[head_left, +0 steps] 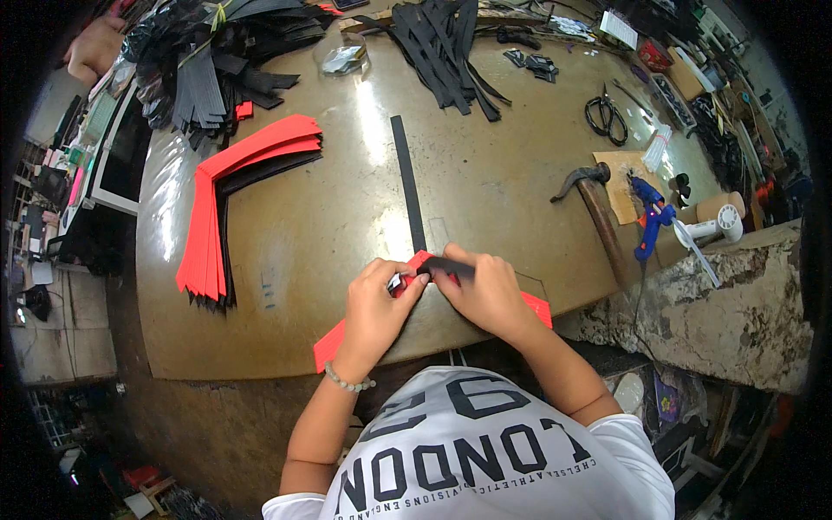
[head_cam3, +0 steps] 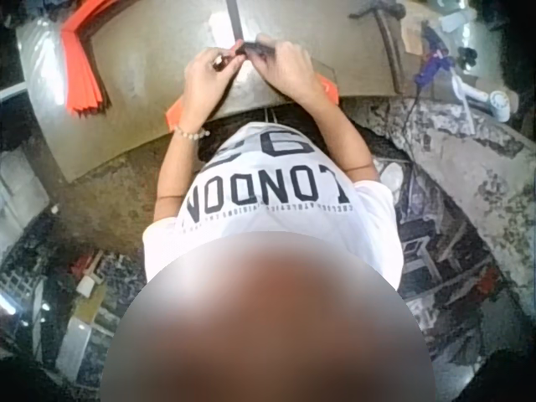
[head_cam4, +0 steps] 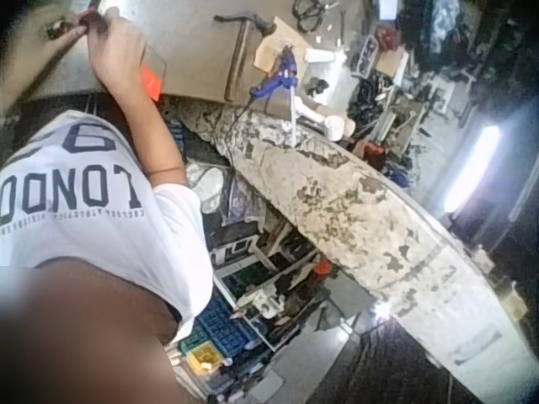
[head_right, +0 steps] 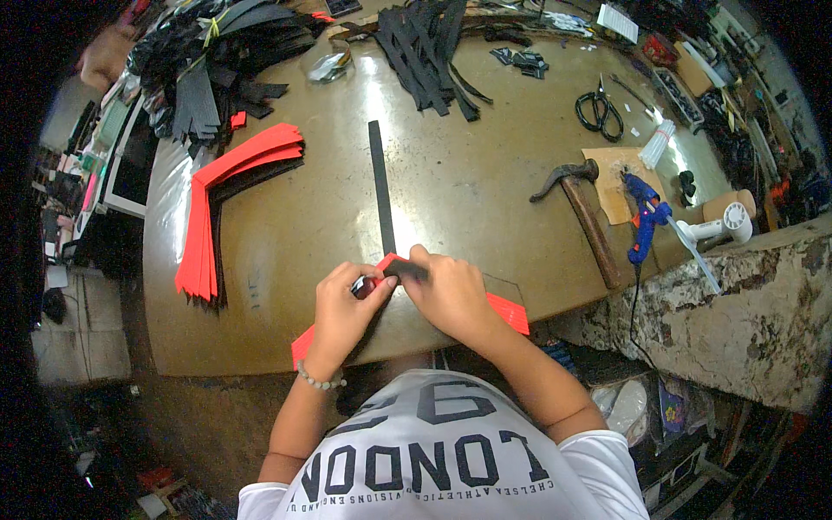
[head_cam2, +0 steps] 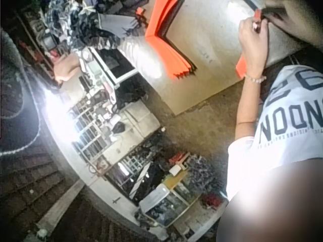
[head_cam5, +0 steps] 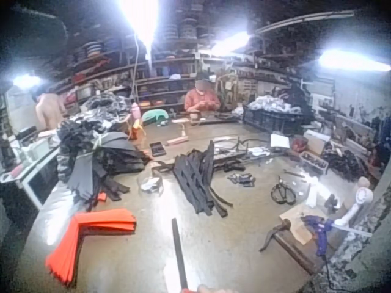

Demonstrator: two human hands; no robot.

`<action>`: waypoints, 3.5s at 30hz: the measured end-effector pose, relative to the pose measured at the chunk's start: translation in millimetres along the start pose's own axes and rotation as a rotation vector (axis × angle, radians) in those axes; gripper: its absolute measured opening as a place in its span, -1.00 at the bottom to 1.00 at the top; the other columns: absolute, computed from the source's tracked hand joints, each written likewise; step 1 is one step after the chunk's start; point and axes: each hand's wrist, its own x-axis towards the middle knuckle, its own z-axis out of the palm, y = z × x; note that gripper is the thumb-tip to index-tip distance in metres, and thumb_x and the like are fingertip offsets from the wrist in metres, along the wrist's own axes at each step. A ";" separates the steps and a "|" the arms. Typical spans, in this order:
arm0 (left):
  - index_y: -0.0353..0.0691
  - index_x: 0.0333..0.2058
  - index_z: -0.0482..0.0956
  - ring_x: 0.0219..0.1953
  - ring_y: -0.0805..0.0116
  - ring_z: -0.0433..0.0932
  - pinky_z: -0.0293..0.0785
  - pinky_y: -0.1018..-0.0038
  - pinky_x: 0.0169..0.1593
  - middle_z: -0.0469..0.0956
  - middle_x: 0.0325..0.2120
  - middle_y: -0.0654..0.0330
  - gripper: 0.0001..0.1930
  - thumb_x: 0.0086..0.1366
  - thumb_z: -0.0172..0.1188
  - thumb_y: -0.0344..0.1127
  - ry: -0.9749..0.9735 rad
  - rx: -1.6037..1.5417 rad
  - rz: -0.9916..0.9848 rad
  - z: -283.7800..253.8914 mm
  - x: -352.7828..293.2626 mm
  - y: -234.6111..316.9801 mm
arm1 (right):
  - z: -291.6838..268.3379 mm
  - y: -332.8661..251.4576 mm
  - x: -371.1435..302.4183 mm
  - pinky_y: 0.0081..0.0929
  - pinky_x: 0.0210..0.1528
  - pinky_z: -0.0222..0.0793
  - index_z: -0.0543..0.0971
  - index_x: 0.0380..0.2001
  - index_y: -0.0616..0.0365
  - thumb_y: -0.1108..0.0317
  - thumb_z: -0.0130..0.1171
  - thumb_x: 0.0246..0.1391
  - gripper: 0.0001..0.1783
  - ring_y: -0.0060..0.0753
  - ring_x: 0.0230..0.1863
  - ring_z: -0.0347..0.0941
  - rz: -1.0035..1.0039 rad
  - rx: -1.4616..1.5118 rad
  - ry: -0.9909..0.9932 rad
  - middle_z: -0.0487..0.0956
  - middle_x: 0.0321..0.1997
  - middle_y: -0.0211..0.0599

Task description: The person repeatedly applies hot glue to red and black strap pieces and presses them together on a workbench. They handle multiple strap segments, aligning and bonding them one at a time. The finished assemblies are set aside on the table.

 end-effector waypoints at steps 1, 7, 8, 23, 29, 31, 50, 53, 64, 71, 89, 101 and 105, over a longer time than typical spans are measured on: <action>-0.34 -0.37 0.63 -0.49 0.38 0.50 0.44 0.49 -0.37 0.55 -0.52 0.12 -0.81 0.08 0.42 -0.38 -0.002 -0.007 -0.013 0.2 1.8 0.8 | -3.0 0.0 1.0 -0.04 -0.43 0.42 0.50 -0.38 0.15 0.16 0.22 0.12 -0.73 0.13 -0.45 0.54 0.006 -0.003 -0.023 0.59 -0.55 -0.06; -0.37 -0.31 0.60 -0.51 0.39 0.49 0.46 0.46 -0.37 0.56 -0.52 0.11 -0.71 0.07 0.45 -0.32 -0.013 -0.030 -0.067 -0.6 6.4 4.7 | -28.6 13.1 33.7 -0.40 -0.35 0.37 0.48 0.00 0.24 0.27 0.26 0.03 -0.53 -0.34 -0.48 0.43 -0.047 0.487 -0.310 0.47 -0.55 -0.27; -0.36 -0.28 0.59 -0.49 0.30 0.52 0.48 0.41 -0.34 0.57 -0.49 0.06 -0.71 0.08 0.43 -0.31 -0.026 -0.028 -0.089 -0.9 5.8 5.5 | -28.3 14.5 43.2 -0.42 -0.35 0.36 0.49 -0.01 0.24 0.28 0.29 0.02 -0.53 -0.37 -0.46 0.43 -0.110 0.479 -0.323 0.47 -0.53 -0.29; -0.31 -0.13 0.54 -0.38 0.13 0.63 0.55 0.31 -0.27 0.61 -0.25 0.00 -0.64 0.17 0.36 -0.24 -0.068 0.038 -0.054 -1.3 1.0 6.0 | -3.5 27.8 74.1 -0.29 -0.33 0.35 0.52 -0.49 0.32 0.30 0.36 -0.04 -0.71 -0.10 -0.41 0.46 -0.190 0.329 -0.132 0.51 -0.45 -0.06; -0.21 -0.06 0.57 -0.47 0.18 0.56 0.50 0.32 -0.32 0.56 -0.39 0.06 -0.65 0.20 0.34 -0.25 -0.022 0.101 0.062 0.2 -0.1 5.2 | -1.9 19.7 73.7 -0.25 -0.32 0.37 0.53 -0.51 0.29 0.28 0.34 -0.02 -0.72 -0.07 -0.40 0.48 -0.186 0.299 -0.063 0.52 -0.46 -0.06; -0.14 -0.03 0.60 -0.49 0.21 0.53 0.48 0.33 -0.34 0.53 -0.44 0.09 -0.65 0.21 0.33 -0.24 -0.032 0.150 0.084 0.2 -0.8 5.3 | -4.5 15.8 69.5 -0.27 -0.35 0.37 0.53 -0.51 0.27 0.27 0.35 -0.02 -0.72 -0.09 -0.42 0.47 -0.140 0.197 -0.006 0.53 -0.47 -0.07; -0.15 -0.01 0.58 -0.41 0.14 0.53 0.47 0.29 -0.29 0.48 -0.39 0.07 -0.68 0.26 0.24 -0.28 -0.020 0.183 0.043 -2.7 -2.5 18.5 | -37.5 95.0 -4.8 -0.12 -0.01 0.36 0.57 -0.06 0.14 0.25 0.18 0.06 -0.63 -0.07 -0.05 0.46 -0.247 -0.360 0.446 0.56 0.03 -0.18; -0.21 -0.02 0.55 -0.39 0.09 0.55 0.49 0.26 -0.29 0.47 -0.33 0.05 -0.69 0.24 0.22 -0.38 0.124 0.096 0.080 -8.6 -11.5 18.0 | -66.5 134.3 -12.5 -0.06 -0.06 0.36 0.53 -0.11 0.18 0.24 0.03 0.27 -0.72 0.03 -0.15 0.49 0.313 -0.798 0.765 0.59 -0.18 -0.04; -0.29 -0.14 0.57 -0.31 0.12 0.55 0.49 0.31 -0.21 0.51 -0.31 0.02 -0.77 0.20 0.24 -0.46 0.172 -0.009 0.004 -5.0 -28.5 -3.9 | -28.2 1.7 -48.1 -0.09 -0.35 0.44 0.47 -0.27 0.31 0.31 0.00 0.29 -0.77 0.20 -0.27 0.55 -0.129 0.057 0.195 0.54 -0.40 0.21; -0.31 -0.16 0.58 -0.34 0.11 0.53 0.48 0.30 -0.25 0.49 -0.34 0.02 -0.79 0.21 0.26 -0.43 0.154 0.007 0.024 -7.9 -29.6 -3.3 | -25.3 -25.8 -38.3 0.10 -0.38 0.43 0.41 -0.24 0.29 0.20 0.05 0.29 -0.70 0.32 -0.39 0.52 -0.203 0.240 0.263 0.54 -0.45 0.25; -0.30 -0.25 0.57 -0.40 0.08 0.59 0.50 0.32 -0.29 0.57 -0.37 -0.01 -0.87 0.22 0.23 -0.44 0.131 0.016 0.266 -20.8 -10.0 18.8 | -137.5 -80.9 -70.8 -0.33 0.01 0.32 0.55 -0.13 0.21 0.43 0.18 -0.01 -0.69 -0.15 -0.05 0.46 -0.766 0.521 -0.155 0.55 -0.06 -0.10; -0.21 -0.16 0.50 -0.55 0.64 0.41 0.37 0.65 -0.43 0.48 -0.56 0.37 -0.81 0.49 0.01 -0.23 0.355 -1.116 -0.504 -5.3 -44.7 14.8 | -35.2 -24.8 15.9 -0.51 -0.31 0.52 0.49 -0.16 0.22 0.11 -0.02 0.37 -0.65 -0.51 -0.38 0.53 0.176 1.093 -0.274 0.56 -0.39 -0.33; -0.30 -0.27 0.58 -0.51 0.21 0.57 0.45 0.43 -0.41 0.57 -0.54 0.09 -0.88 0.31 0.23 -0.37 0.361 -0.061 0.179 2.7 -35.1 22.5 | 16.0 -13.4 23.8 -0.50 -0.24 0.53 0.54 -0.19 0.25 0.13 0.05 0.34 -0.65 -0.54 -0.29 0.55 0.087 1.041 -0.445 0.60 -0.33 -0.34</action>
